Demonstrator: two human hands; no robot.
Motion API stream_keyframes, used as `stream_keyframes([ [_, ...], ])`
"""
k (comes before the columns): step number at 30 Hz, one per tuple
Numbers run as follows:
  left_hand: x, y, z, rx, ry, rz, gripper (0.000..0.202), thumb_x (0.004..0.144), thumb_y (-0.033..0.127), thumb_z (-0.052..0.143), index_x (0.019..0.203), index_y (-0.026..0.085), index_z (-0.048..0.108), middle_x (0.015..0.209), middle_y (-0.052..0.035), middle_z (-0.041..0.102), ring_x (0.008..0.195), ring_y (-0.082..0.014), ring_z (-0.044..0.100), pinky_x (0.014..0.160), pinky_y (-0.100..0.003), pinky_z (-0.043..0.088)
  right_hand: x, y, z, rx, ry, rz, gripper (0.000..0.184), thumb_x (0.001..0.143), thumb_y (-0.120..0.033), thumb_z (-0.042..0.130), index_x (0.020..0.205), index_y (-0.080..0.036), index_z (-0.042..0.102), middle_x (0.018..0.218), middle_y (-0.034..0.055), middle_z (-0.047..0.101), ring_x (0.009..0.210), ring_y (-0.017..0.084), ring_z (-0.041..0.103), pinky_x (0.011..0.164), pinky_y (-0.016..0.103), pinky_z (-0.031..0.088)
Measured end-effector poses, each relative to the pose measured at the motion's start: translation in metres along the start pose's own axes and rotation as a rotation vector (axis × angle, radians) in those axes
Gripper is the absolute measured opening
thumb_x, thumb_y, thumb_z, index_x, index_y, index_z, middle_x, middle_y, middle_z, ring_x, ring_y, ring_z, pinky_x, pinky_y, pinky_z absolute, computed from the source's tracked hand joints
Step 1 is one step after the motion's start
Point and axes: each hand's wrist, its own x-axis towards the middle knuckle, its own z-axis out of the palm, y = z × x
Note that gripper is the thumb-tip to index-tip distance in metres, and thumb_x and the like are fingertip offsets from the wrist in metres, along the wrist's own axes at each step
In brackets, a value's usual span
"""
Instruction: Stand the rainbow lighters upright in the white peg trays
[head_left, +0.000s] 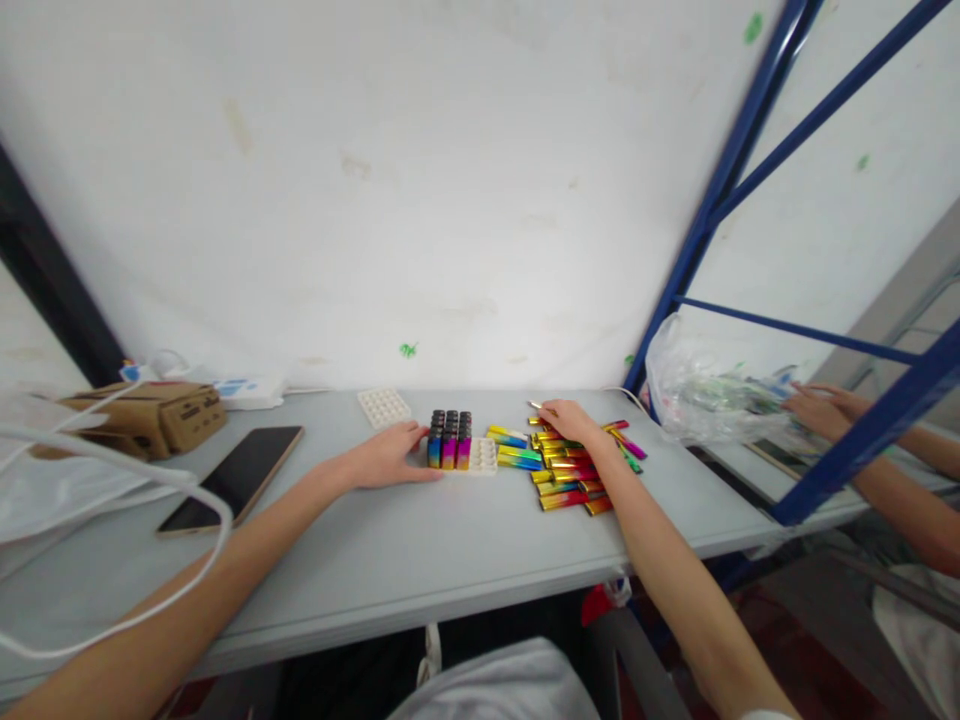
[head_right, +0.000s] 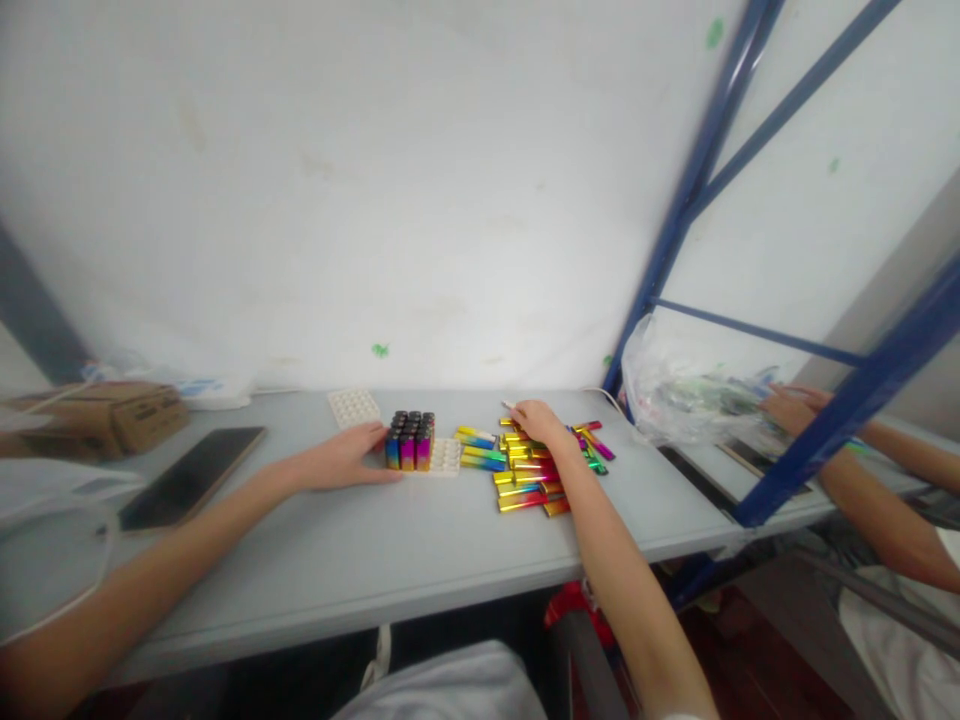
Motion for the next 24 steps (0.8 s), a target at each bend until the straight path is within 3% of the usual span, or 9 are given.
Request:
stream_keyframes([
  [3,0.0,0.002,-0.001,0.025,-0.017,-0.007,0.059,0.08,0.073,0.059,0.097,0.017,0.061,0.097,-0.0113,0.065,0.089,-0.0282,0.061,0.082,-0.037,0.048,0.005,-0.001,0.007,-0.018,0.009,0.077,0.019,0.096,-0.027,0.06,0.084,-0.017,0.071,0.076,0.0075,0.072,0.073,0.019,0.064,0.074,0.028,0.044],
  [6,0.0,0.004,-0.003,0.035,-0.025,-0.007,0.06,0.08,0.074,0.058,0.098,0.016,0.061,0.097,-0.0116,0.065,0.089,-0.029,0.062,0.081,-0.037,0.048,0.009,-0.005,0.01,-0.023,0.093,0.124,0.006,0.09,-0.022,0.066,0.094,-0.016,0.067,0.082,0.007,0.072,0.075,0.019,0.064,0.073,0.027,0.045],
  [9,-0.001,0.004,-0.003,0.019,-0.007,-0.008,0.062,0.078,0.074,0.06,0.1,0.016,0.063,0.098,-0.0113,0.066,0.089,-0.0293,0.063,0.082,-0.037,0.048,0.01,-0.012,0.008,0.101,0.206,0.057,0.023,0.088,-0.018,0.065,0.11,-0.017,0.062,0.093,0.006,0.07,0.083,0.018,0.066,0.078,0.028,0.047],
  [12,-0.001,0.002,-0.001,0.002,0.004,-0.006,0.062,0.078,0.073,0.061,0.101,0.016,0.064,0.098,-0.0114,0.066,0.089,-0.0292,0.062,0.082,-0.037,0.049,0.009,-0.025,0.006,0.397,0.261,-0.032,0.036,0.092,-0.023,0.055,0.127,-0.017,0.055,0.099,0.0056,0.066,0.08,0.016,0.068,0.076,0.028,0.049],
  [18,0.0,-0.002,0.002,-0.02,0.023,0.012,0.062,0.077,0.074,0.062,0.103,0.017,0.064,0.099,-0.0111,0.067,0.09,-0.029,0.062,0.083,-0.038,0.049,-0.002,-0.066,0.003,1.0,0.063,-0.056,0.038,0.092,-0.049,0.051,0.116,-0.02,0.054,0.087,-0.0003,0.059,0.061,0.011,0.057,0.058,0.024,0.045],
  [21,0.0,-0.001,0.001,-0.002,0.016,0.006,0.062,0.077,0.073,0.062,0.102,0.017,0.064,0.098,-0.0111,0.067,0.09,-0.029,0.062,0.083,-0.037,0.049,-0.012,-0.086,0.001,1.098,-0.03,-0.095,0.042,0.093,-0.06,0.049,0.112,-0.023,0.051,0.081,-0.003,0.056,0.054,0.009,0.045,0.052,0.022,0.039],
  [24,0.0,0.002,0.002,0.026,0.013,-0.009,0.063,0.077,0.075,0.061,0.101,0.016,0.063,0.098,-0.0113,0.067,0.089,-0.0293,0.063,0.082,-0.037,0.049,-0.018,-0.102,0.002,1.081,-0.11,-0.07,0.044,0.094,-0.065,0.045,0.109,-0.025,0.049,0.065,-0.009,0.039,0.047,0.009,0.03,0.046,0.021,0.028],
])
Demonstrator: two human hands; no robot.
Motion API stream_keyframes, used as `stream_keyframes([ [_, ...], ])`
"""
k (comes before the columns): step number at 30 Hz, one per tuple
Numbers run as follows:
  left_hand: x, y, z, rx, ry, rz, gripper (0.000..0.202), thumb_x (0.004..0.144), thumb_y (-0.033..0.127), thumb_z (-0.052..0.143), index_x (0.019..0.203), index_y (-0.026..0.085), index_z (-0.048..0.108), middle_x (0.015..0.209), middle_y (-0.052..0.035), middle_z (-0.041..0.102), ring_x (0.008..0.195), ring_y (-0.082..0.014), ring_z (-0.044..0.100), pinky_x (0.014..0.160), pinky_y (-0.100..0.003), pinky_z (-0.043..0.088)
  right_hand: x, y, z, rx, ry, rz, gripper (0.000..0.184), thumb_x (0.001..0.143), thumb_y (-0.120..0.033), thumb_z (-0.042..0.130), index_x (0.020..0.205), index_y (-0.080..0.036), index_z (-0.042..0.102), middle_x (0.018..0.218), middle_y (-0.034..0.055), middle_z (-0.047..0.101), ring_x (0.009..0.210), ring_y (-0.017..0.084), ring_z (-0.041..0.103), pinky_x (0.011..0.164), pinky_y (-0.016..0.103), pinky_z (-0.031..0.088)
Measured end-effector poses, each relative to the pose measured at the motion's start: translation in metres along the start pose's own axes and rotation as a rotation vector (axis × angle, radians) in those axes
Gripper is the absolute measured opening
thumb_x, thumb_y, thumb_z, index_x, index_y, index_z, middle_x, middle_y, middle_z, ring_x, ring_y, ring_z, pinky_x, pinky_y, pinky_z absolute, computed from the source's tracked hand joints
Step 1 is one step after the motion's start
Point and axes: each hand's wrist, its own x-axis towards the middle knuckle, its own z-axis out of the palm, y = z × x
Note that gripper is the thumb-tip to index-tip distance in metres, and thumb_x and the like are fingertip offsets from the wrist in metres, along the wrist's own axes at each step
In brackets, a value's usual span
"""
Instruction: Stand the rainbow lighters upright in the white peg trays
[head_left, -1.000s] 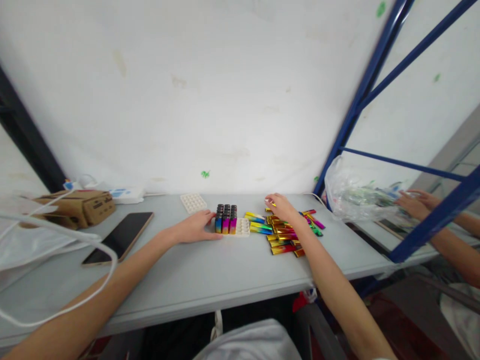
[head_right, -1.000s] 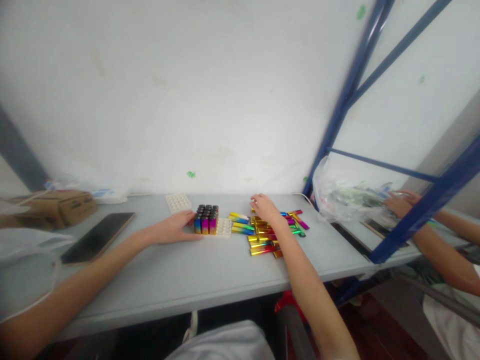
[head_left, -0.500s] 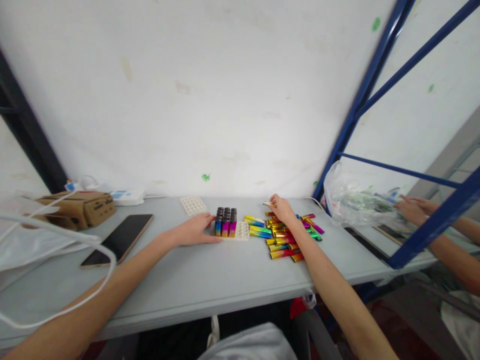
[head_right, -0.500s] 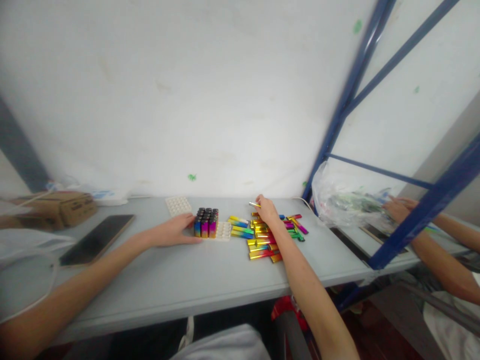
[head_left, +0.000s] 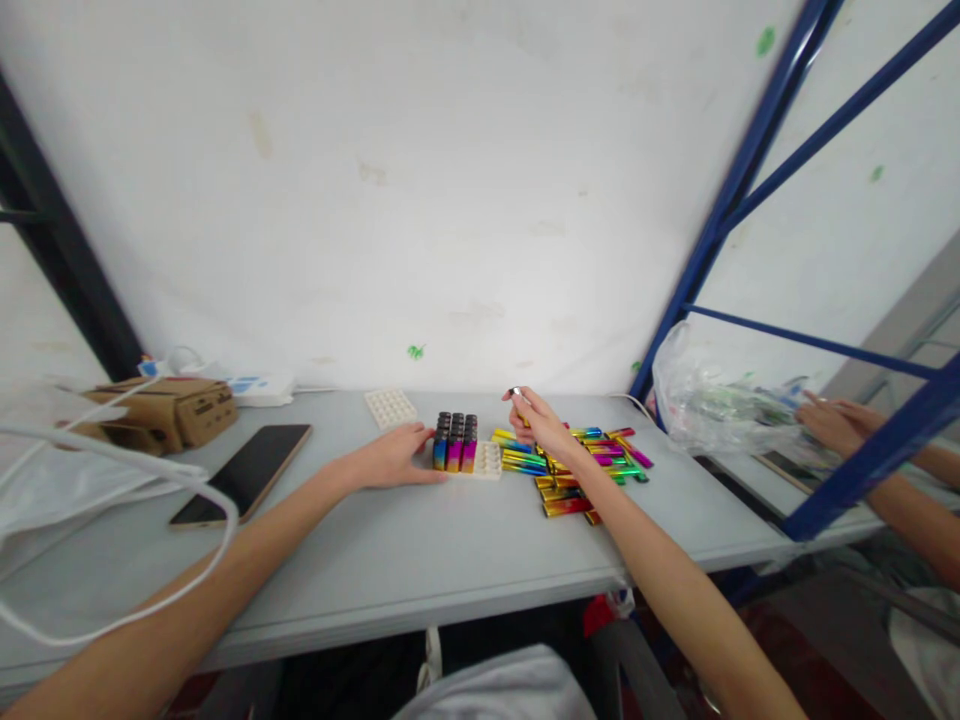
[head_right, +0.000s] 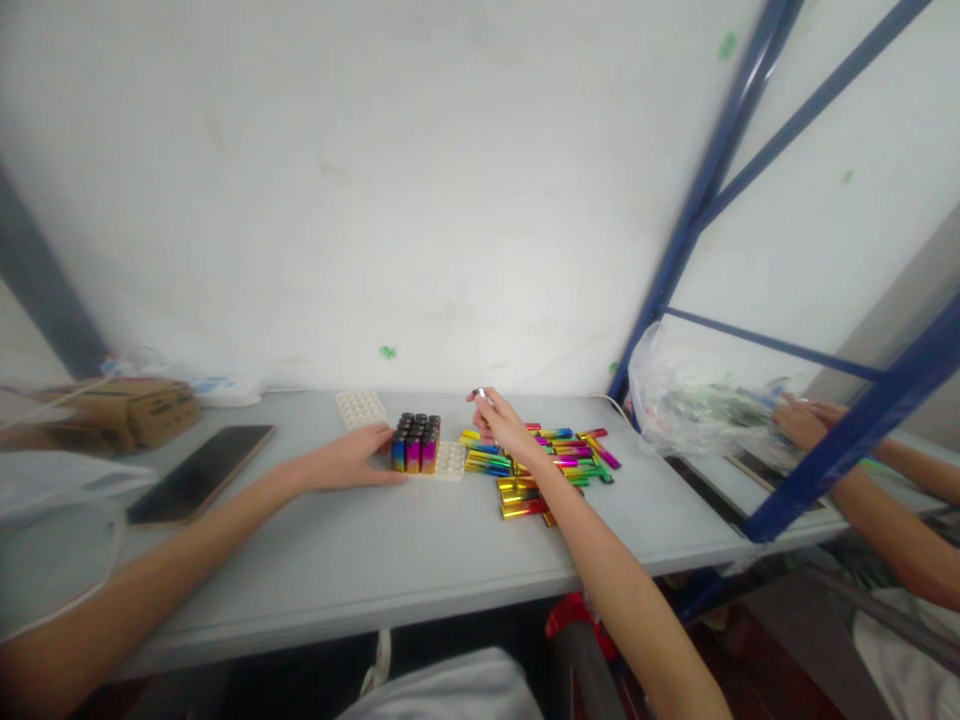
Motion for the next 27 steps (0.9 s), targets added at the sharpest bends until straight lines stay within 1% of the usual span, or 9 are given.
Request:
stream_keyframes([
  [3,0.001,0.001,0.004,0.011,0.03,-0.017,0.066,0.076,0.078,0.061,0.1,0.017,0.063,0.099,-0.0116,0.067,0.09,-0.0296,0.064,0.082,-0.037,0.049,0.0,0.001,0.01,-0.122,0.092,-0.013,0.048,0.092,-0.07,0.043,0.085,-0.023,0.048,0.06,-0.0088,0.03,0.047,0.009,0.026,0.046,0.023,0.024],
  [6,0.003,0.001,0.006,-0.007,0.053,-0.027,0.066,0.073,0.078,0.064,0.1,0.017,0.063,0.1,-0.0119,0.067,0.091,-0.0296,0.063,0.083,-0.037,0.049,0.001,0.005,0.016,-0.348,0.24,-0.074,0.056,0.09,-0.071,0.044,0.062,-0.023,0.036,0.057,-0.0064,0.028,0.052,0.01,0.029,0.05,0.025,0.023],
  [8,0.003,0.001,0.005,-0.021,0.038,-0.029,0.067,0.073,0.078,0.064,0.1,0.017,0.062,0.1,-0.0118,0.067,0.09,-0.0296,0.063,0.081,-0.037,0.049,0.0,0.007,0.017,-0.454,0.304,-0.087,0.056,0.088,-0.067,0.047,0.058,-0.023,0.03,0.056,-0.0058,0.024,0.053,0.01,0.027,0.052,0.026,0.02],
  [11,0.003,0.0,0.0,-0.041,0.014,-0.026,0.067,0.072,0.079,0.064,0.098,0.017,0.062,0.096,-0.0102,0.068,0.087,-0.0295,0.064,0.078,-0.036,0.049,0.0,0.008,0.019,-0.519,0.335,-0.079,0.05,0.086,-0.058,0.047,0.056,-0.024,0.027,0.056,-0.0054,0.022,0.053,0.009,0.025,0.052,0.027,0.016],
  [14,0.001,-0.002,-0.004,-0.067,0.003,-0.021,0.065,0.069,0.079,0.067,0.094,0.019,0.062,0.091,-0.0074,0.067,0.083,-0.0285,0.064,0.074,-0.036,0.048,-0.001,0.008,0.02,-0.532,0.314,-0.084,0.045,0.086,-0.053,0.045,0.056,-0.024,0.028,0.056,-0.0052,0.023,0.054,0.01,0.026,0.053,0.028,0.017],
  [17,-0.001,-0.004,-0.006,-0.073,-0.004,-0.009,0.065,0.068,0.079,0.068,0.092,0.019,0.061,0.089,-0.0066,0.066,0.081,-0.0275,0.063,0.072,-0.035,0.048,-0.001,0.008,0.02,-0.522,0.28,-0.126,0.046,0.091,-0.055,0.045,0.06,-0.023,0.033,0.057,-0.0054,0.028,0.055,0.01,0.03,0.054,0.027,0.021],
  [21,-0.001,-0.004,-0.006,-0.059,-0.008,-0.021,0.066,0.066,0.08,0.067,0.09,0.019,0.061,0.087,-0.0062,0.065,0.08,-0.0267,0.062,0.07,-0.034,0.047,-0.002,0.008,0.022,-0.464,0.174,-0.201,0.041,0.099,-0.057,0.042,0.077,-0.022,0.047,0.065,-0.0046,0.046,0.06,0.013,0.045,0.059,0.025,0.034],
  [24,-0.001,-0.002,-0.006,-0.067,-0.004,-0.03,0.066,0.066,0.079,0.068,0.091,0.018,0.062,0.087,-0.0062,0.065,0.08,-0.0267,0.062,0.069,-0.033,0.047,-0.003,0.007,0.024,-0.486,0.086,-0.254,0.037,0.103,-0.053,0.038,0.091,-0.021,0.054,0.08,0.0003,0.059,0.072,0.015,0.055,0.069,0.026,0.042],
  [27,-0.002,0.0,-0.007,-0.075,-0.012,-0.028,0.065,0.067,0.078,0.068,0.093,0.018,0.063,0.089,-0.0069,0.066,0.081,-0.0269,0.062,0.071,-0.033,0.047,-0.005,0.004,0.025,-0.691,0.072,-0.315,0.043,0.103,-0.053,0.041,0.079,-0.02,0.054,0.08,0.0027,0.059,0.077,0.017,0.054,0.073,0.027,0.041],
])
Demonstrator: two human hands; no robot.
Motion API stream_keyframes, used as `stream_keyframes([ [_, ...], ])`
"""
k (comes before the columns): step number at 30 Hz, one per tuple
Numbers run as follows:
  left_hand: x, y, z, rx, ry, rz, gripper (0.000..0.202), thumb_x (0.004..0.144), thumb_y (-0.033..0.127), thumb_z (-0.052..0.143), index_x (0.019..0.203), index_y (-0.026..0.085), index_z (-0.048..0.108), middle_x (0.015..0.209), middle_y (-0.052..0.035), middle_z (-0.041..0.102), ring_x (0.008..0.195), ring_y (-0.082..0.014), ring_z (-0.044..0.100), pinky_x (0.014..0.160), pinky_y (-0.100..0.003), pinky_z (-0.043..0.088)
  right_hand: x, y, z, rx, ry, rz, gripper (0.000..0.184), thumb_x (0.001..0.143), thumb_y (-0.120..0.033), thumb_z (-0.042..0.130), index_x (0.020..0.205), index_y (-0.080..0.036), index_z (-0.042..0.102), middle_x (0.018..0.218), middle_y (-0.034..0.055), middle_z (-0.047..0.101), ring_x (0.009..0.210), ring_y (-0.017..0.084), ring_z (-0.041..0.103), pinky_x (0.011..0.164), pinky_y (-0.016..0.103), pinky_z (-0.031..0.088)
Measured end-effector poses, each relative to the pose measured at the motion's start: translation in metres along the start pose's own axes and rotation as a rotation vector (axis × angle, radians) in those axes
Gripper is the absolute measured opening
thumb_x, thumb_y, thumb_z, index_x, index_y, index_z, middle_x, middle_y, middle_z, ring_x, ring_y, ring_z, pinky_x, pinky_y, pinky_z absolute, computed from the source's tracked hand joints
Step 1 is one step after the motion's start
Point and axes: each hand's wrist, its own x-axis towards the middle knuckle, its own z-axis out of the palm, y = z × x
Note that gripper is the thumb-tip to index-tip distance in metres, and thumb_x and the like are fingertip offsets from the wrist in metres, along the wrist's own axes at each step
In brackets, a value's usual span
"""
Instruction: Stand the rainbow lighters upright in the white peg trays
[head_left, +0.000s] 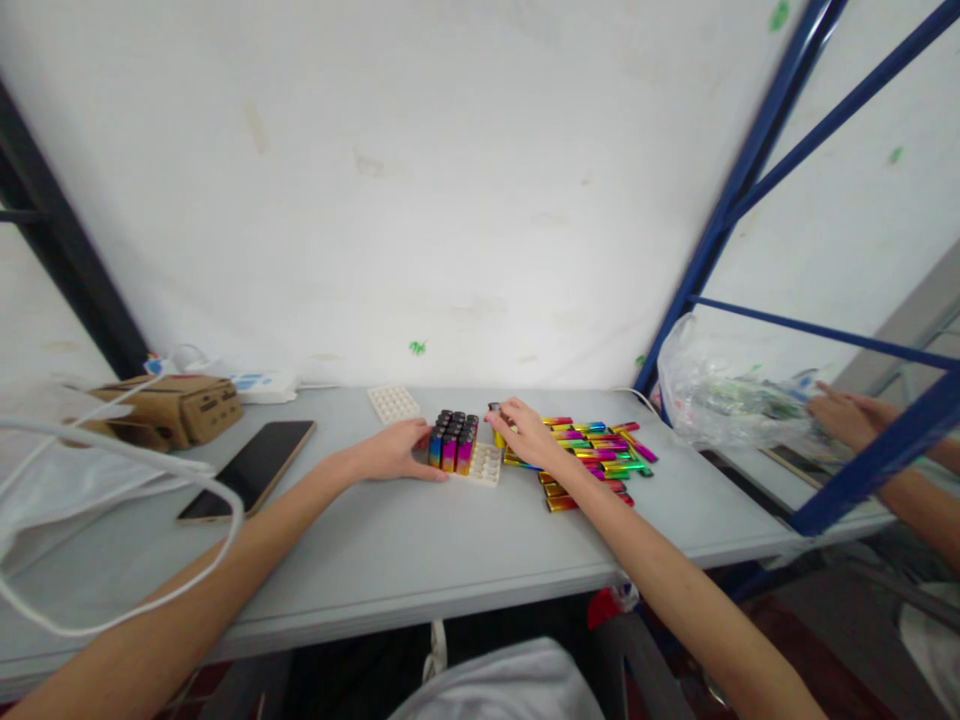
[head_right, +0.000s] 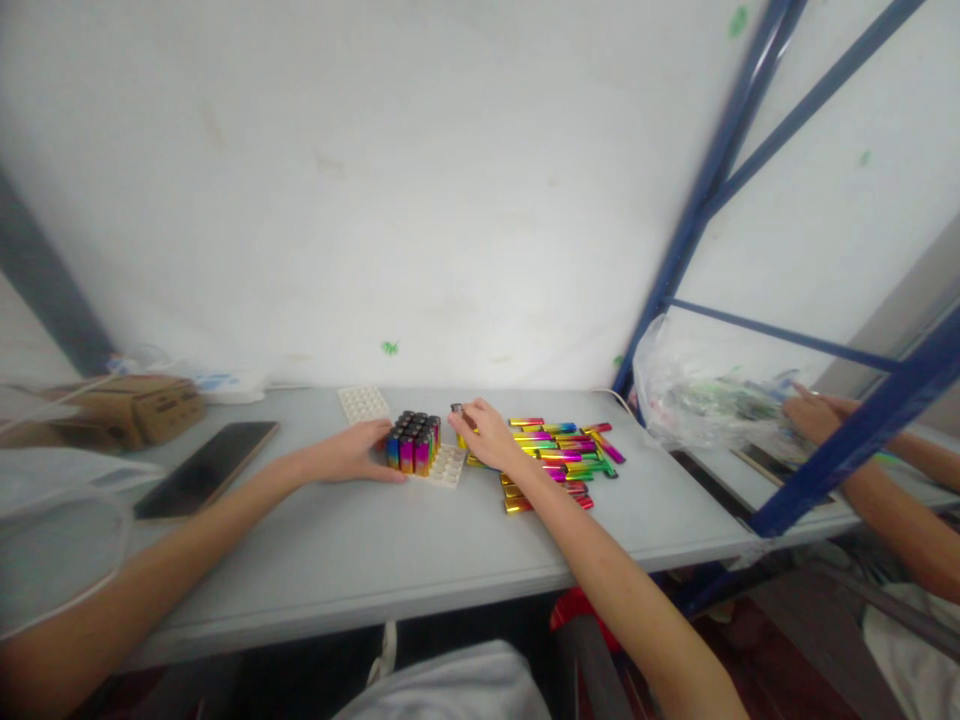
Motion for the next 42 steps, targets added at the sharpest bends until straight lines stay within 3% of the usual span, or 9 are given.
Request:
stream_keyframes([
  [4,0.0,0.002,-0.001,0.017,-0.016,0.012,0.065,0.07,0.076,0.067,0.098,0.017,0.064,0.092,-0.0074,0.066,0.083,-0.0273,0.063,0.072,-0.033,0.048,-0.001,-0.006,-0.002,-0.114,-0.05,0.044,0.044,0.104,-0.05,0.044,0.075,-0.02,0.054,0.066,-0.0007,0.057,0.062,0.015,0.05,0.064,0.027,0.035],
  [7,0.0,0.003,-0.002,0.028,-0.024,0.018,0.065,0.071,0.075,0.067,0.101,0.017,0.065,0.093,-0.0072,0.066,0.083,-0.027,0.063,0.071,-0.032,0.048,-0.001,-0.007,-0.004,-0.126,-0.073,0.049,0.037,0.104,-0.044,0.048,0.08,-0.018,0.059,0.073,0.0021,0.066,0.066,0.016,0.057,0.064,0.026,0.036],
  [12,0.0,0.002,-0.001,0.025,-0.025,0.017,0.064,0.071,0.074,0.068,0.1,0.017,0.066,0.094,-0.0072,0.067,0.084,-0.0274,0.063,0.072,-0.033,0.048,0.001,-0.007,-0.005,-0.111,-0.235,0.048,0.023,0.102,-0.033,0.056,0.088,-0.017,0.063,0.081,0.0061,0.074,0.073,0.018,0.067,0.066,0.025,0.041],
  [18,0.0,0.001,-0.001,0.003,-0.03,-0.005,0.064,0.071,0.074,0.069,0.098,0.016,0.064,0.097,-0.0086,0.067,0.088,-0.0285,0.065,0.076,-0.034,0.05,0.0,-0.003,-0.003,-0.179,-0.199,-0.049,0.025,0.1,-0.037,0.059,0.086,-0.016,0.064,0.078,0.006,0.072,0.068,0.017,0.062,0.065,0.025,0.04],
  [25,0.0,0.003,0.0,-0.015,-0.018,0.005,0.063,0.071,0.073,0.069,0.101,0.017,0.066,0.1,-0.0091,0.07,0.092,-0.0298,0.066,0.079,-0.035,0.051,0.001,0.003,0.002,-0.24,-0.248,-0.151,0.03,0.101,-0.038,0.058,0.081,-0.016,0.063,0.075,0.0037,0.066,0.066,0.015,0.054,0.064,0.025,0.035],
  [33,0.001,0.002,0.002,0.003,-0.001,0.013,0.064,0.072,0.074,0.067,0.102,0.017,0.065,0.098,-0.0093,0.069,0.09,-0.0291,0.065,0.079,-0.035,0.051,0.002,0.004,-0.003,-0.21,-0.045,-0.042,0.037,0.102,-0.042,0.054,0.075,-0.017,0.059,0.072,0.0026,0.063,0.067,0.015,0.052,0.065,0.026,0.034],
  [39,0.001,0.003,0.002,0.013,-0.008,0.035,0.065,0.074,0.074,0.065,0.107,0.018,0.064,0.097,-0.0083,0.069,0.09,-0.0284,0.064,0.079,-0.035,0.05,0.002,0.006,0.001,-0.195,-0.254,-0.128,0.021,0.099,-0.03,0.062,0.083,-0.016,0.061,0.076,0.0014,0.061,0.068,0.014,0.052,0.066,0.025,0.035],
  [42,0.0,0.003,0.001,0.001,0.0,0.031,0.065,0.074,0.074,0.065,0.106,0.018,0.064,0.098,-0.0083,0.069,0.089,-0.0289,0.064,0.078,-0.035,0.05,0.004,0.006,0.003,-0.236,-0.27,-0.122,0.022,0.097,-0.031,0.065,0.081,-0.015,0.062,0.079,0.0037,0.062,0.073,0.016,0.054,0.069,0.026,0.037],
])
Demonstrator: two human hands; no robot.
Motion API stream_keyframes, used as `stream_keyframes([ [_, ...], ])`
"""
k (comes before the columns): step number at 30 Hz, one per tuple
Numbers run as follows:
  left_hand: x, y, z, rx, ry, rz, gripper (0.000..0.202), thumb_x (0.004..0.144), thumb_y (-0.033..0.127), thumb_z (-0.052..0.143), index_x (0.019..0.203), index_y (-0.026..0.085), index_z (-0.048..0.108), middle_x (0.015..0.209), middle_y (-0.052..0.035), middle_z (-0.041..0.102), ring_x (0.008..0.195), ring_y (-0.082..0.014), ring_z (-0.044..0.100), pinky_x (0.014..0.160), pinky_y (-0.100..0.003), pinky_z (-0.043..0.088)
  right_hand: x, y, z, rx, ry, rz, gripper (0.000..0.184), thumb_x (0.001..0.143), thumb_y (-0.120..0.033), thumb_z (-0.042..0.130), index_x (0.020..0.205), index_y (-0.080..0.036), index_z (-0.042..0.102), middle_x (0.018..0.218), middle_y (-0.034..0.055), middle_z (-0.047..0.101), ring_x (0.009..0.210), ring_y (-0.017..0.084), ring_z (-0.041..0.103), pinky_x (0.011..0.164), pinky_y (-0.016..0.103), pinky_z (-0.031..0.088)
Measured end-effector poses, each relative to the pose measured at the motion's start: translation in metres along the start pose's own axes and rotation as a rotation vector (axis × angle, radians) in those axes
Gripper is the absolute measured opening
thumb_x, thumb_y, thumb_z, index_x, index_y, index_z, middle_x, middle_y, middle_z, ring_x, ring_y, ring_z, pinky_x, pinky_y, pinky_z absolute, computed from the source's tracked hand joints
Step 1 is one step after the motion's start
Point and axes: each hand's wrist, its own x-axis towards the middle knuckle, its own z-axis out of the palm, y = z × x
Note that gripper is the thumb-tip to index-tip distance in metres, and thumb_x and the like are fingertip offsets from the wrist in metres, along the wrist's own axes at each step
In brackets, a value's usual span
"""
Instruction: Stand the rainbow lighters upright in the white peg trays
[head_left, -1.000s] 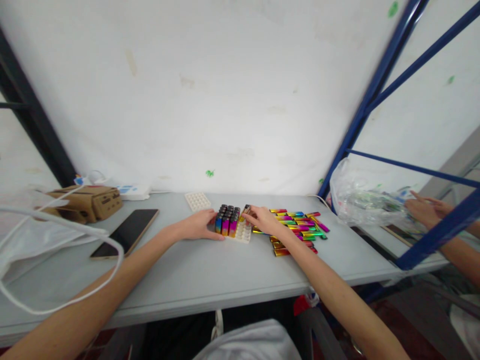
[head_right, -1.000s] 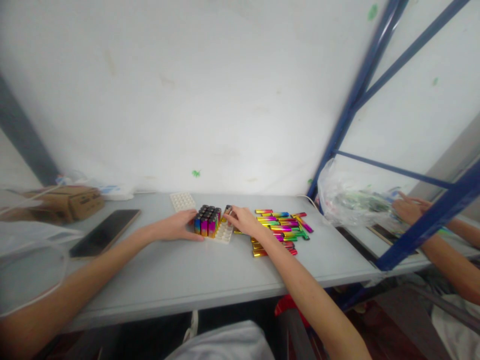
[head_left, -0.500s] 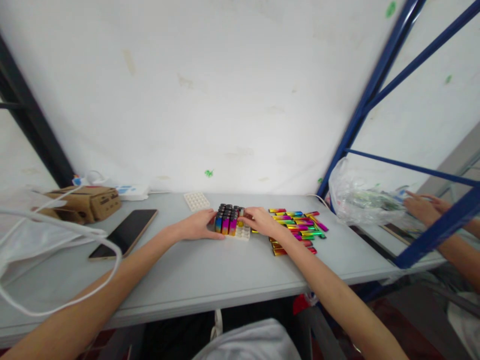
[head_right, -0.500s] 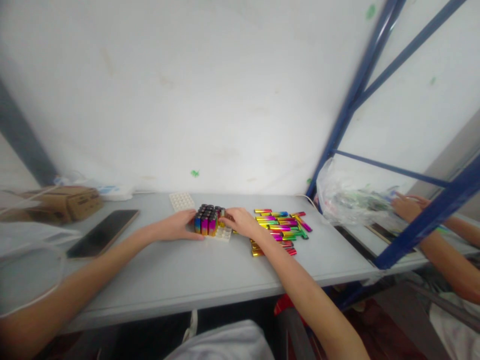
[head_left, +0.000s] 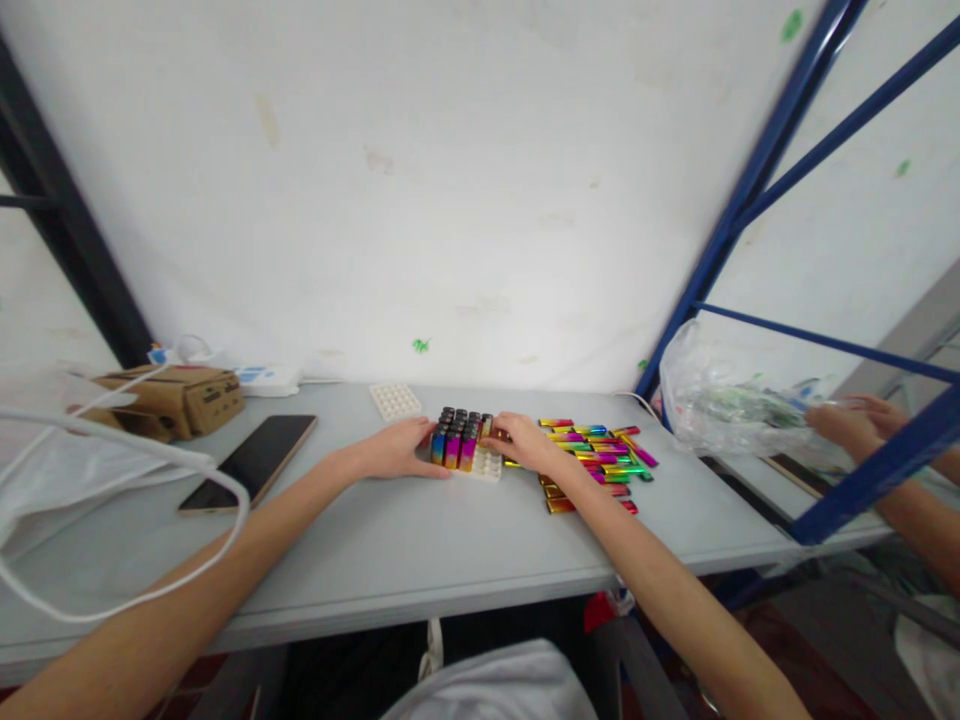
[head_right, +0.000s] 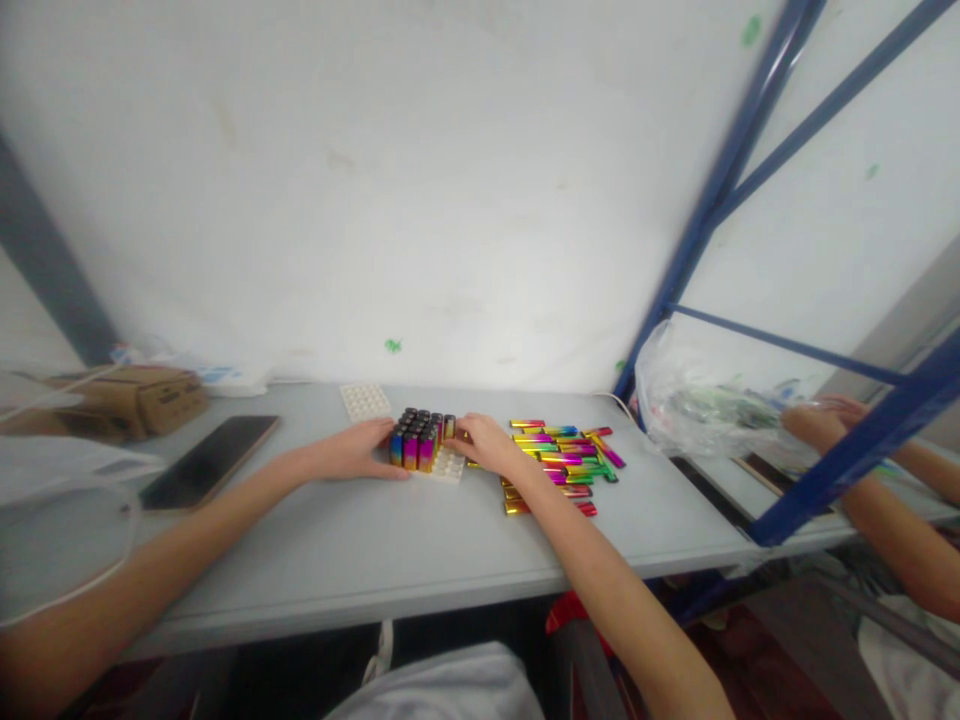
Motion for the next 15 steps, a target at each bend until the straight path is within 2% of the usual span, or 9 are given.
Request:
stream_keyframes([
  [5,-0.001,0.003,-0.003,-0.025,-0.011,-0.023,0.063,0.073,0.073,0.067,0.103,0.017,0.065,0.099,-0.0094,0.07,0.089,-0.0295,0.065,0.078,-0.035,0.051,-0.002,0.001,-0.007,-0.011,-0.026,0.0,0.02,0.095,-0.033,0.067,0.089,-0.014,0.068,0.086,0.0067,0.066,0.081,0.019,0.059,0.077,0.028,0.042],
  [9,0.0,0.001,-0.002,-0.018,-0.011,-0.015,0.064,0.073,0.073,0.067,0.103,0.016,0.065,0.101,-0.0101,0.07,0.091,-0.03,0.065,0.081,-0.036,0.051,-0.011,0.015,-0.02,0.071,-0.001,0.018,0.023,0.101,-0.033,0.057,0.105,-0.015,0.07,0.093,0.0073,0.07,0.084,0.018,0.063,0.081,0.029,0.045],
  [12,0.001,-0.003,0.001,0.001,-0.009,-0.008,0.065,0.072,0.074,0.067,0.104,0.017,0.064,0.099,-0.0099,0.069,0.092,-0.0301,0.065,0.082,-0.036,0.05,-0.021,0.03,-0.032,0.075,-0.014,0.083,0.022,0.097,-0.033,0.061,0.099,-0.014,0.072,0.093,0.008,0.072,0.083,0.018,0.064,0.082,0.03,0.047],
  [15,0.001,-0.004,0.002,0.014,-0.011,-0.012,0.065,0.072,0.075,0.067,0.102,0.018,0.063,0.097,-0.0091,0.068,0.089,-0.0293,0.064,0.078,-0.035,0.05,-0.03,0.041,-0.043,0.134,-0.125,0.166,0.024,0.09,-0.038,0.069,0.093,-0.015,0.074,0.09,0.0071,0.074,0.081,0.019,0.065,0.078,0.03,0.048],
])
